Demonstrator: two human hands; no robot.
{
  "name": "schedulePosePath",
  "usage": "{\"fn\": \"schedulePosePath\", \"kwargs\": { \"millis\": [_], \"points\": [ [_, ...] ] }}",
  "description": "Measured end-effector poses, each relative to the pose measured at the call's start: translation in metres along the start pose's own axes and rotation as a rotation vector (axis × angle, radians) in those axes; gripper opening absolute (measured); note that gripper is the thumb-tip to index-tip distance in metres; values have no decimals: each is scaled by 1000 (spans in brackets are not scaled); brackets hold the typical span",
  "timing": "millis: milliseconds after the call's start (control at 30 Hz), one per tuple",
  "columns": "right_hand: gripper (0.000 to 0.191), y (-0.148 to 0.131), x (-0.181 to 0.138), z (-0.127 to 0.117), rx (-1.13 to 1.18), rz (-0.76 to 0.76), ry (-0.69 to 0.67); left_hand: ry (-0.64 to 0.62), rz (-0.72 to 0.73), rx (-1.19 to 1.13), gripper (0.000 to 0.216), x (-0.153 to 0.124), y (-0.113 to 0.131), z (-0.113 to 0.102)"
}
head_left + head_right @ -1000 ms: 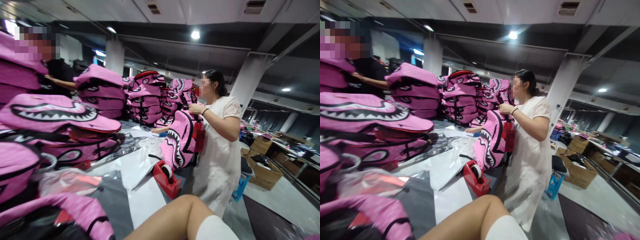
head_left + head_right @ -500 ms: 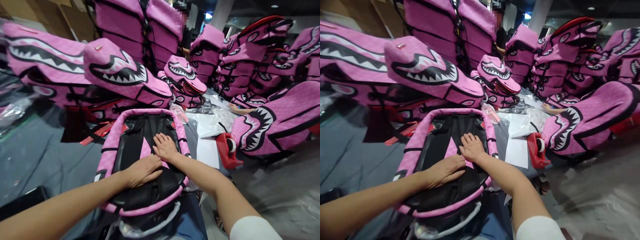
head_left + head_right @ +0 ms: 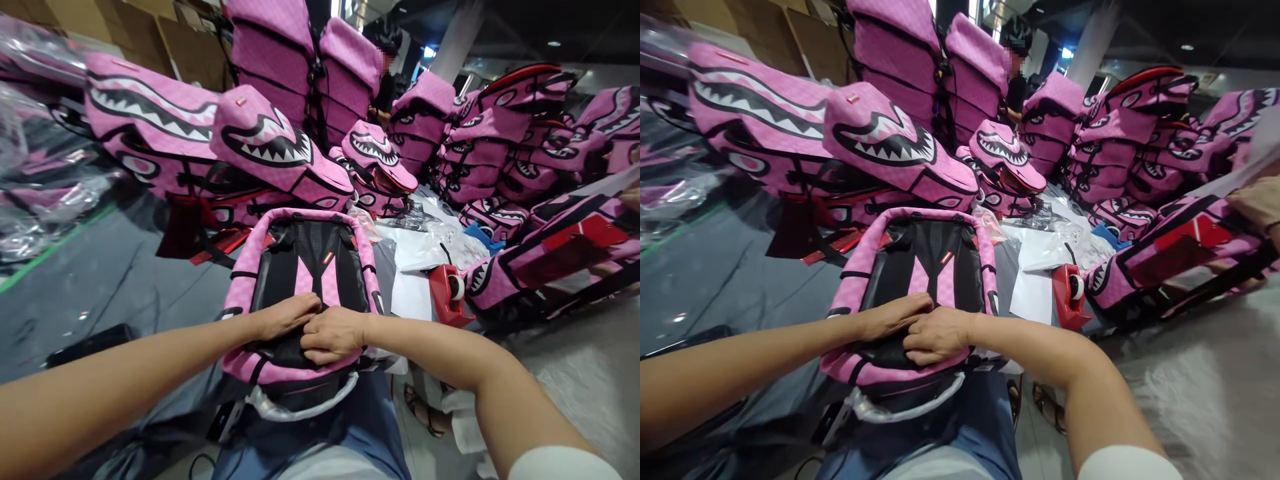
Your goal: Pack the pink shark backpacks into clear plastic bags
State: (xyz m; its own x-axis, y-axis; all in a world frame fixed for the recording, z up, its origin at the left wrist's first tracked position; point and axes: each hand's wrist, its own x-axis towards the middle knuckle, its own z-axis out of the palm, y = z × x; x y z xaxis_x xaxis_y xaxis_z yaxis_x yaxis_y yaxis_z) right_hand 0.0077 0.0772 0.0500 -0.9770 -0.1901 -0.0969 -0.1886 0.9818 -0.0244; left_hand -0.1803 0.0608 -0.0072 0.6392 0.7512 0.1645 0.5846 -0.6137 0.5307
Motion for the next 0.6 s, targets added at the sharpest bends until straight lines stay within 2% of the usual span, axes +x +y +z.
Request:
{"fn": "schedulePosePath", "kwargs": {
  "millis": [100, 167, 233, 300, 467, 600],
  "points": [
    [26, 9, 8, 16, 9, -61, -33, 100, -78, -24, 34, -22, -5, 8],
    [22, 21, 15, 28, 13, -70, -89, 165, -144, 49, 36, -30, -11, 18],
    [19, 32, 21, 40, 8, -26, -131, 171, -166, 146, 36, -32, -16, 25],
    [18, 38, 26, 48, -8, 11, -114, 161, -155, 187, 39, -31, -20, 27],
    [16, 28, 15, 52, -73, 74, 69, 134, -178, 124, 44, -26, -14, 19],
    [17, 22, -19, 34, -92, 232, 326, 72, -223, 172, 59, -27, 5, 20]
  ]
}}
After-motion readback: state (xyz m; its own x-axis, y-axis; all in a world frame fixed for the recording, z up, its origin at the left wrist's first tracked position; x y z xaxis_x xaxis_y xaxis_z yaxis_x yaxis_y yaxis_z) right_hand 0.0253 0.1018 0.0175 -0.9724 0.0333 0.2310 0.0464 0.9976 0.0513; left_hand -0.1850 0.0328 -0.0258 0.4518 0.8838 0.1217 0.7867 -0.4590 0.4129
